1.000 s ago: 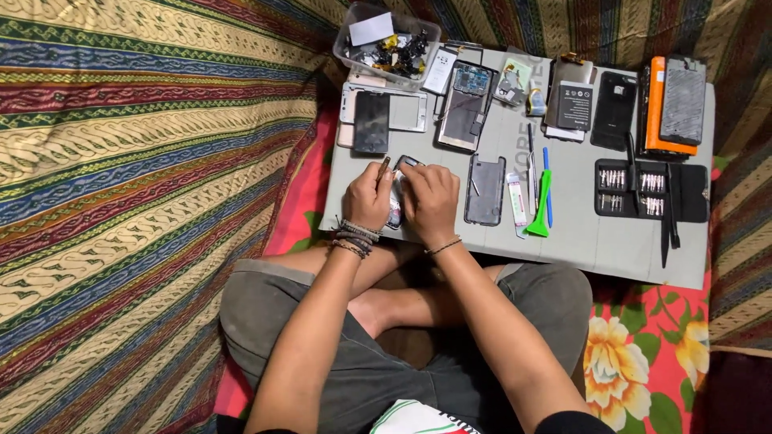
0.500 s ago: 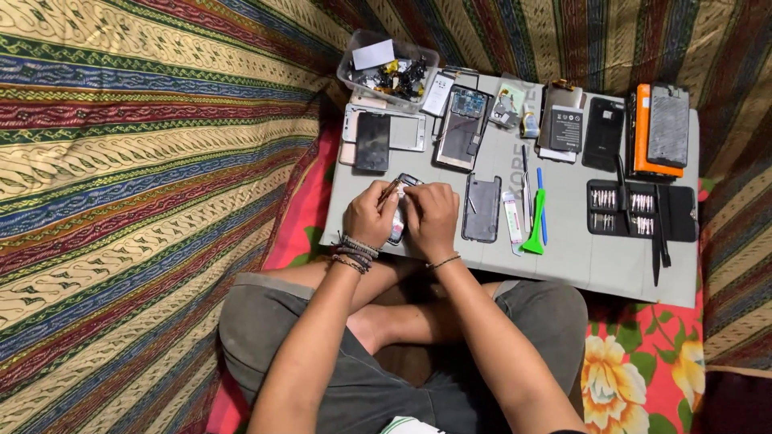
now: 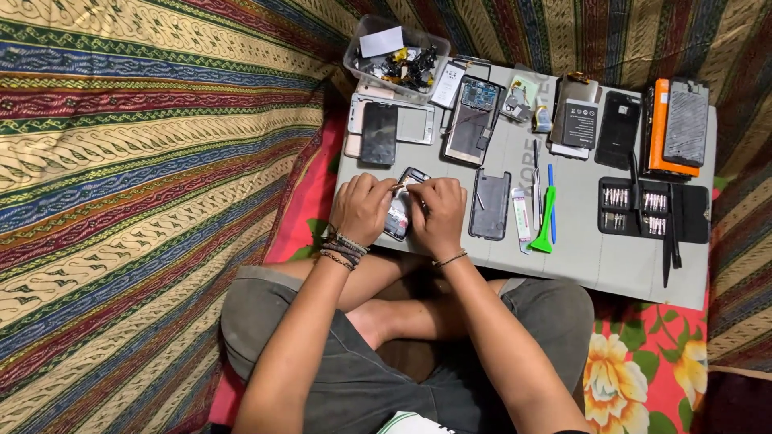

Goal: Prying apart a mobile phone chassis to access internal components for repair.

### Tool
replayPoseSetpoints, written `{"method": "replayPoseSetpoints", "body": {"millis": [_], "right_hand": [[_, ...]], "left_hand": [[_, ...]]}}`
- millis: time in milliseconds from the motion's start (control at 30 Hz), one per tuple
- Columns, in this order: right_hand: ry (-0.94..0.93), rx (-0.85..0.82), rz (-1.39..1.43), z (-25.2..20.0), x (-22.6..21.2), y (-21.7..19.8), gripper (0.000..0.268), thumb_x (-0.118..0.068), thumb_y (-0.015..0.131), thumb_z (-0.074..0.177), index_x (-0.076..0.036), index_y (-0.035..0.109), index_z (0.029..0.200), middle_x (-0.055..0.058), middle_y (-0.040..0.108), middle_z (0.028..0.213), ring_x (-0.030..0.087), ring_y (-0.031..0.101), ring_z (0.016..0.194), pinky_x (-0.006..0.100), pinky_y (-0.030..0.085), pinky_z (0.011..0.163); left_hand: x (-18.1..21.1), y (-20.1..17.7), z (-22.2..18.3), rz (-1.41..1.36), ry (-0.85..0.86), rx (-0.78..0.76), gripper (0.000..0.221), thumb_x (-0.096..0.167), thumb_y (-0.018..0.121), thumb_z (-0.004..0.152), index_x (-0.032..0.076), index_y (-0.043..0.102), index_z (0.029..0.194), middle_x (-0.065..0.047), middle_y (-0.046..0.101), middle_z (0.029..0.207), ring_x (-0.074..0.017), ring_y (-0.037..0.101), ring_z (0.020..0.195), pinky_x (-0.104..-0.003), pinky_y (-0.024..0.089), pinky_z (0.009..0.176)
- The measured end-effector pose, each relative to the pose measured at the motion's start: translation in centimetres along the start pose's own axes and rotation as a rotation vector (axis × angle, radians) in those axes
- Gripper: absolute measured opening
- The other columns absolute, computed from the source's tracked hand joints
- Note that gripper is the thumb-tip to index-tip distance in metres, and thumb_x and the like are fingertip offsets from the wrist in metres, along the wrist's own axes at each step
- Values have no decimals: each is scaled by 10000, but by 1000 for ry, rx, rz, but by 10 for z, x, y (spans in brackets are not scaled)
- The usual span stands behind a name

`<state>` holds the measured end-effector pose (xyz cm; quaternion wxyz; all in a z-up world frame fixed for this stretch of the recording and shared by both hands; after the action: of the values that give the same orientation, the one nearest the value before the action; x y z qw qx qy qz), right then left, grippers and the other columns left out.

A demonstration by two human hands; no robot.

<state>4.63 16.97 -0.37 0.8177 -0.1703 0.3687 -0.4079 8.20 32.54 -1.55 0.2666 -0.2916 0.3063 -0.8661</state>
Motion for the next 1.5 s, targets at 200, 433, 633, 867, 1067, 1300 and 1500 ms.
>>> {"method": "replayPoseSetpoints", "body": {"millis": [200,433,633,867,1067,1300,1500], "right_hand": [[8,-13,4,-1,-1,-2,101,-112,712,915,-189,739,974,-6,587,854,229,567,919,370,412,835],[60,43,17,-1,3,-4,102,-102,697,909,-174,719,979,-9,580,853,233,562,900,365,409,816],[35,28,15,1,-1,-4,108,-79,717,890,-160,723,962,12,580,840,252,570,903,374,412,812],[19,29,-1,-2,0,-2,113,-85,715,890,-164,720,970,9,578,844,251,568,903,376,407,809],[-20,17,-9,-2,1,0,129,-71,710,901,-167,730,985,-1,585,859,243,565,913,373,411,811],[-56,-7,34,0,-5,0,167,-23,671,932,-137,742,1033,14,614,877,251,583,915,374,431,798],[40,-8,59,-5,13,4,106,-99,683,966,-120,714,1065,29,657,911,251,592,914,386,437,808]], "left_hand": [[-4,10,-5,10,21,-4,250,271,485,1020,204,674,1170,-5,464,851,-256,560,803,-381,456,704],[-6,11,-8,15,5,10,242,268,488,1010,211,676,1151,-5,469,863,-250,552,815,-379,451,726],[-7,13,-8,11,10,18,233,261,494,1004,212,677,1140,1,458,866,-245,543,813,-375,443,732],[-6,14,-9,39,28,32,217,250,515,986,215,674,1129,-1,461,865,-236,542,809,-374,445,730],[-4,11,-8,43,34,38,207,233,525,965,215,674,1106,1,453,865,-234,534,804,-371,442,732],[-2,10,-7,86,45,66,192,220,534,941,216,668,1079,4,452,870,-225,527,804,-370,435,739],[-2,11,-9,76,51,87,208,204,534,934,221,669,1090,5,447,870,-220,530,813,-362,438,764]]}}
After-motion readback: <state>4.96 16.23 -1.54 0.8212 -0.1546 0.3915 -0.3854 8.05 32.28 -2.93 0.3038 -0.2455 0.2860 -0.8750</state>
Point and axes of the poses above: each hand's wrist, its own z-axis towards the middle knuckle, its own y-axis out of the palm, x = y × z, the point moved 5 cm from there along z, towards the middle knuckle
